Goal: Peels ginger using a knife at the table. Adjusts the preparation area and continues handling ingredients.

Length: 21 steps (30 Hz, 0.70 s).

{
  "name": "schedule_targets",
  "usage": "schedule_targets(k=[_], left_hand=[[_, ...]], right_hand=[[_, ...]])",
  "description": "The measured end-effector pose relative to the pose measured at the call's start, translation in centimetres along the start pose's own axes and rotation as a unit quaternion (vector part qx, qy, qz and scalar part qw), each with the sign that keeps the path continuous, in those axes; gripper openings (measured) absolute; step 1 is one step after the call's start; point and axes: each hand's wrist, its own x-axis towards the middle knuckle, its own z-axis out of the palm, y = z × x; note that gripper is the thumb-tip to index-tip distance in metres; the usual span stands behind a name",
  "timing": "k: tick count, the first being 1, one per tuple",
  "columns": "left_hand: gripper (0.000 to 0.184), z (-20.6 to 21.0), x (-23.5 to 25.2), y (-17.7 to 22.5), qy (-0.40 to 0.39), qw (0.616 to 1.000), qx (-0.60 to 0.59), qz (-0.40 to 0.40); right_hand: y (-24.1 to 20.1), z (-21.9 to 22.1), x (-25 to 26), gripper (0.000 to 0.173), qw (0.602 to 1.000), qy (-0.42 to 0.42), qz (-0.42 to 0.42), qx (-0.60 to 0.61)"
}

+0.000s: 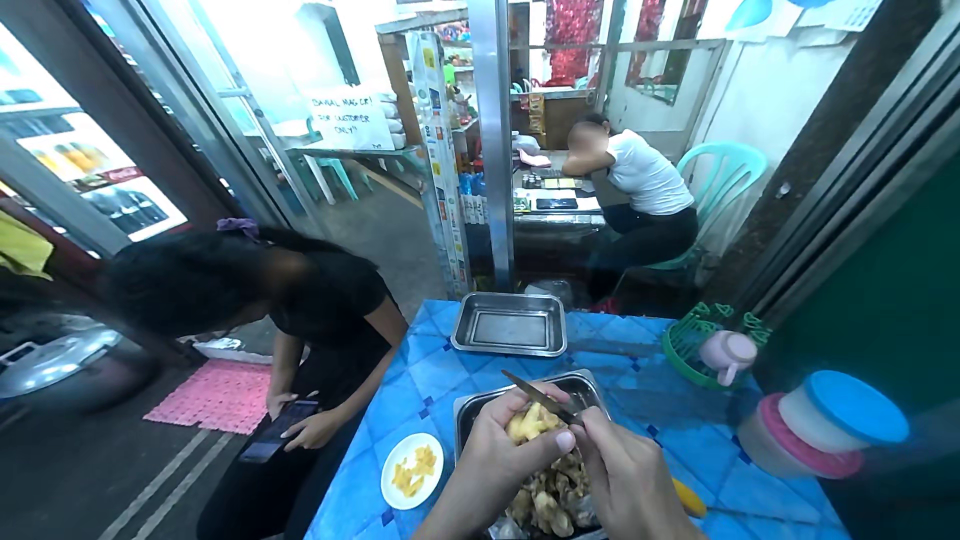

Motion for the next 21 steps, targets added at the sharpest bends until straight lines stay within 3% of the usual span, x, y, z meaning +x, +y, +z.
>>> schedule_targets(k=[21], left_hand=[[0.036, 0.37, -0.08, -0.15, 0.048, 0.997, 0.004, -0.061]], right_hand=[[0.24, 0.39, -0.21, 0.034, 0.999, -0.006, 0.021, -0.041]])
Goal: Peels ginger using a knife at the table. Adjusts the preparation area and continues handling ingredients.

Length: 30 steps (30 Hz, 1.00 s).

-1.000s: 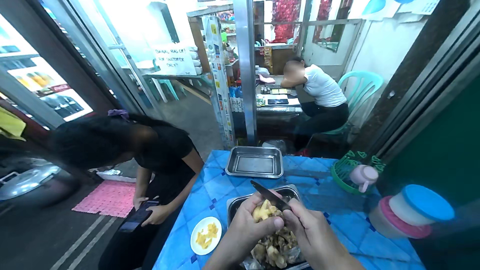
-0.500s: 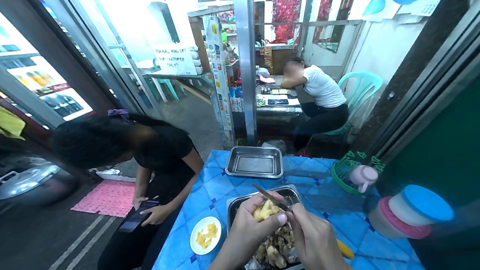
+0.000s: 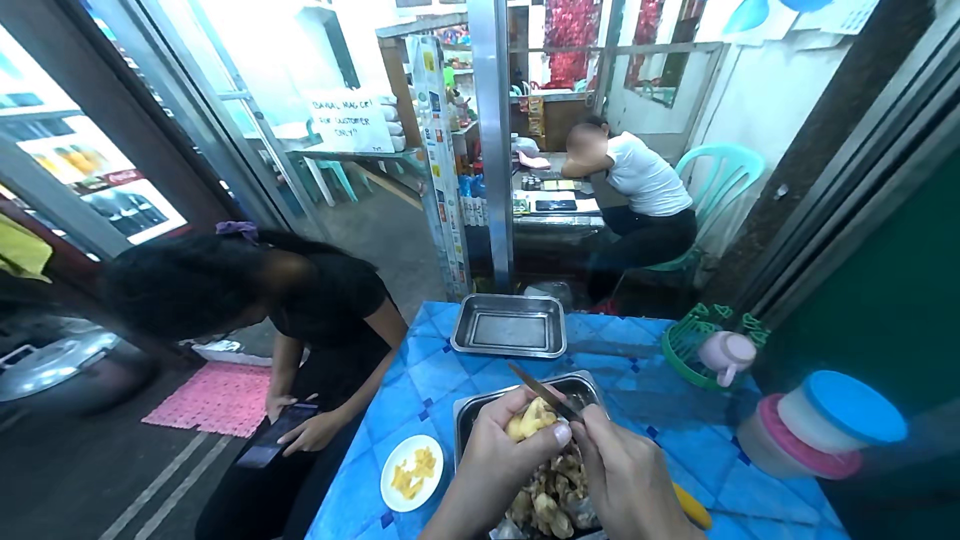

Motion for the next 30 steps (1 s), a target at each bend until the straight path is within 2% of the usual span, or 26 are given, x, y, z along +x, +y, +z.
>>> schedule_targets(k=[4, 9, 14, 17, 19, 20, 23, 24, 25, 26, 28, 30], left_hand=[[0.032, -0.3, 0.2, -0.2, -0.01, 1.0, 0.011, 0.004], [0.028, -0.4, 0.6, -0.3, 0.003, 0.999, 0.051, 0.014], [0.023, -1.3, 0.8, -0.3, -0.024, 0.994, 0.09, 0.053], [0.021, -1.8, 1.0, -0.5, -0.051, 0.992, 0.087, 0.074], [0.02, -2.0, 1.1, -0.6, -0.063, 0.991, 0.082, 0.079], [0.019, -2.0, 1.1, -0.7, -0.066, 0.991, 0.083, 0.077], [0.018, -2.0, 1.2, -0.9, -0.085, 0.991, 0.085, 0.064], [0.018, -2.0, 1.2, -0.9, -0.086, 0.991, 0.082, 0.054], [0.019, -1.9, 1.2, -1.0, -0.082, 0.993, 0.079, 0.041], [0.021, -1.7, 1.2, -1.1, -0.074, 0.994, 0.075, 0.025], [0.028, -1.7, 1.1, -0.9, -0.066, 0.996, 0.067, -0.001], [0.035, -1.8, 1.0, -0.7, -0.058, 0.997, 0.05, -0.021]], right_hand=[[0.3, 0.2, 0.0, 0.04, 1.0, -0.021, -0.011, 0.008], [0.3, 0.1, 0.2, 0.039, 0.999, -0.043, 0.006, 0.007], [1.0, -0.3, 0.7, 0.04, 0.991, -0.109, 0.021, 0.071], [1.8, -0.9, 1.3, 0.047, 0.965, -0.197, 0.055, 0.162], [2.4, -1.3, 1.9, 0.047, 0.927, -0.269, 0.089, 0.247], [2.7, -1.7, 2.3, 0.044, 0.889, -0.318, 0.118, 0.306], [3.6, -2.3, 3.6, 0.034, 0.741, -0.443, 0.225, 0.451], [3.9, -2.2, 3.6, 0.033, 0.708, -0.456, 0.251, 0.477], [4.0, -2.1, 3.5, 0.032, 0.699, -0.452, 0.264, 0.488], [3.8, -1.9, 3.2, 0.033, 0.721, -0.429, 0.261, 0.477], [3.1, -1.3, 2.4, 0.037, 0.839, -0.335, 0.207, 0.375], [2.2, -0.2, 1.4, 0.044, 0.955, -0.201, 0.097, 0.195]])
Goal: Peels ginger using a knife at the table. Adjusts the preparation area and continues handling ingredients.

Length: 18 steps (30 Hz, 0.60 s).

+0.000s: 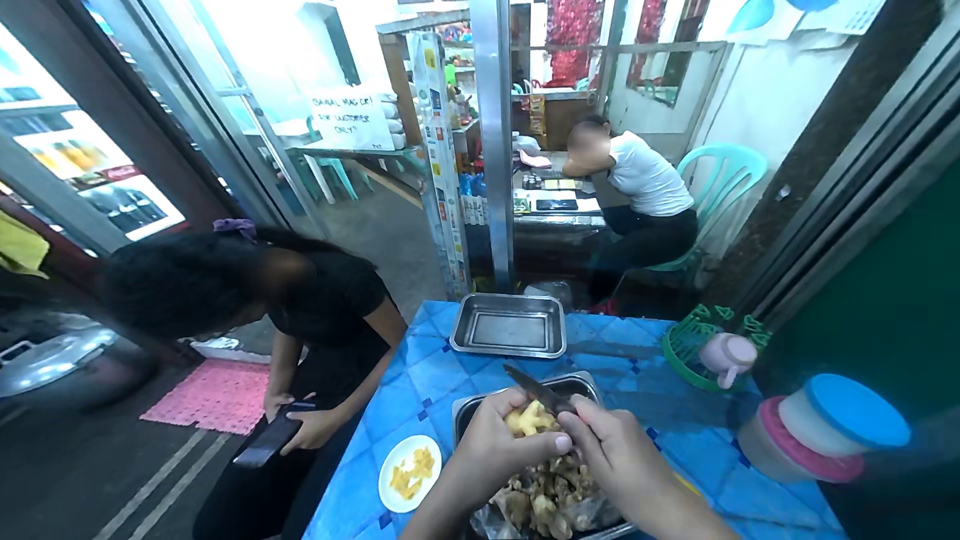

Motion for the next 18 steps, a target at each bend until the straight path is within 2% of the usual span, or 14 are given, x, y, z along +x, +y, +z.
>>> schedule_targets(k=[2, 5, 10, 18], left_hand=[[0.036, 0.1, -0.1, 0.1, 0.007, 1.0, -0.018, -0.007], [0.031, 0.4, -0.2, 0.2, 0.017, 1.0, -0.014, -0.011], [0.025, 0.8, -0.2, 0.4, 0.034, 0.999, -0.011, -0.026], [0.029, 0.8, 0.2, 0.5, 0.034, 0.999, -0.009, -0.005]], right_hand=[[-0.1, 1.1, -0.3, 0.042, 0.982, 0.111, -0.071, -0.135], [-0.3, 1.6, -0.6, 0.037, 0.958, 0.176, -0.089, -0.21], [0.0, 1.9, -1.0, 0.039, 0.959, 0.185, -0.081, -0.2], [0.0, 2.0, -1.1, 0.039, 0.955, 0.203, -0.089, -0.197]])
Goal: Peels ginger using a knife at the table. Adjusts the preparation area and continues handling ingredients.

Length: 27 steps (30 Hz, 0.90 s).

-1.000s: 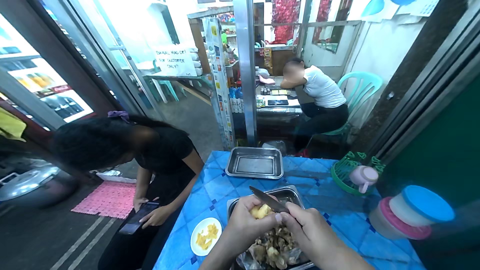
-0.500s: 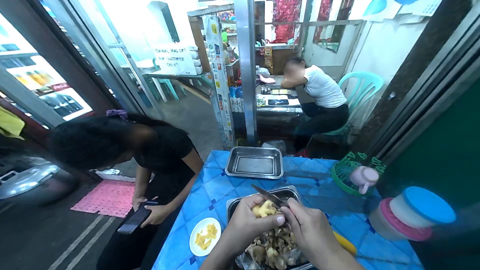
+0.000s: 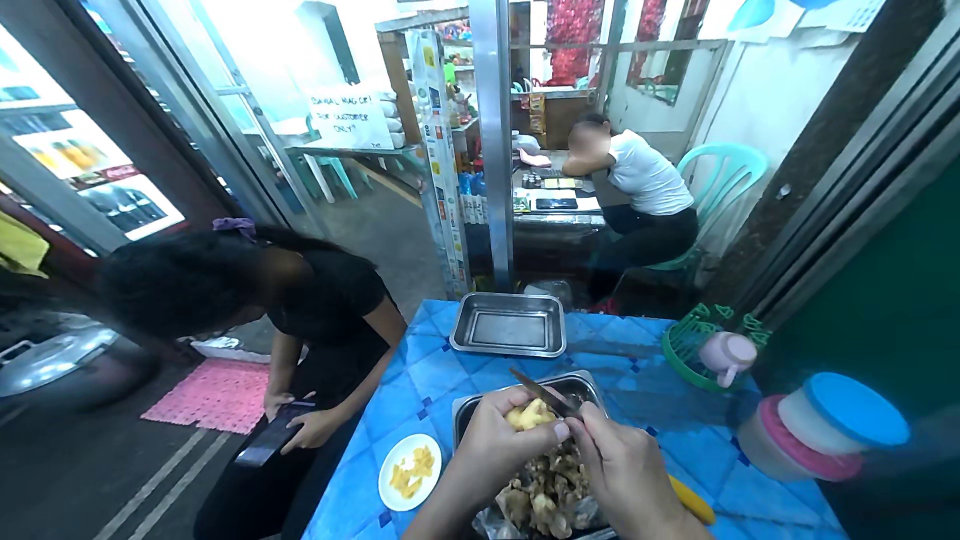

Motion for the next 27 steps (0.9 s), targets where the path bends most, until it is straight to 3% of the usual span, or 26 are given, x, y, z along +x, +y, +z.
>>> schedule_targets(k=[5, 11, 15, 19, 22, 24, 25, 27], left_hand=[[0.026, -0.4, 0.0, 0.0, -0.007, 1.0, 0.02, -0.015], [0.021, -1.5, 0.2, -0.3, -0.068, 0.997, 0.016, 0.033], [0.021, -2.1, 0.2, -0.3, -0.114, 0.992, 0.019, 0.055], [0.021, -1.8, 0.5, -0.2, -0.122, 0.991, 0.023, 0.052], [0.022, -1.0, 0.7, -0.6, -0.092, 0.995, 0.018, 0.03], [0.023, -0.6, 0.8, -0.8, -0.079, 0.997, 0.003, 0.027], [0.024, -0.6, 0.8, -0.8, -0.077, 0.997, 0.0, 0.026], [0.027, -0.6, 0.7, -0.7, -0.07, 0.997, -0.005, 0.019]], right_hand=[[0.0, 0.1, 0.0, 0.039, 0.999, -0.039, -0.005, 0.012], [0.7, -1.6, 1.1, 0.045, 0.944, -0.229, 0.079, 0.222], [1.5, -2.5, 2.0, 0.042, 0.867, -0.348, 0.127, 0.333], [2.1, -3.1, 3.3, 0.035, 0.752, -0.442, 0.211, 0.44], [3.0, -2.9, 3.2, 0.033, 0.663, -0.452, 0.27, 0.533], [3.0, -2.5, 2.7, 0.032, 0.631, -0.414, 0.288, 0.589], [2.6, -2.4, 2.4, 0.031, 0.636, -0.383, 0.291, 0.603], [1.8, -2.3, 1.9, 0.03, 0.713, -0.314, 0.272, 0.565]])
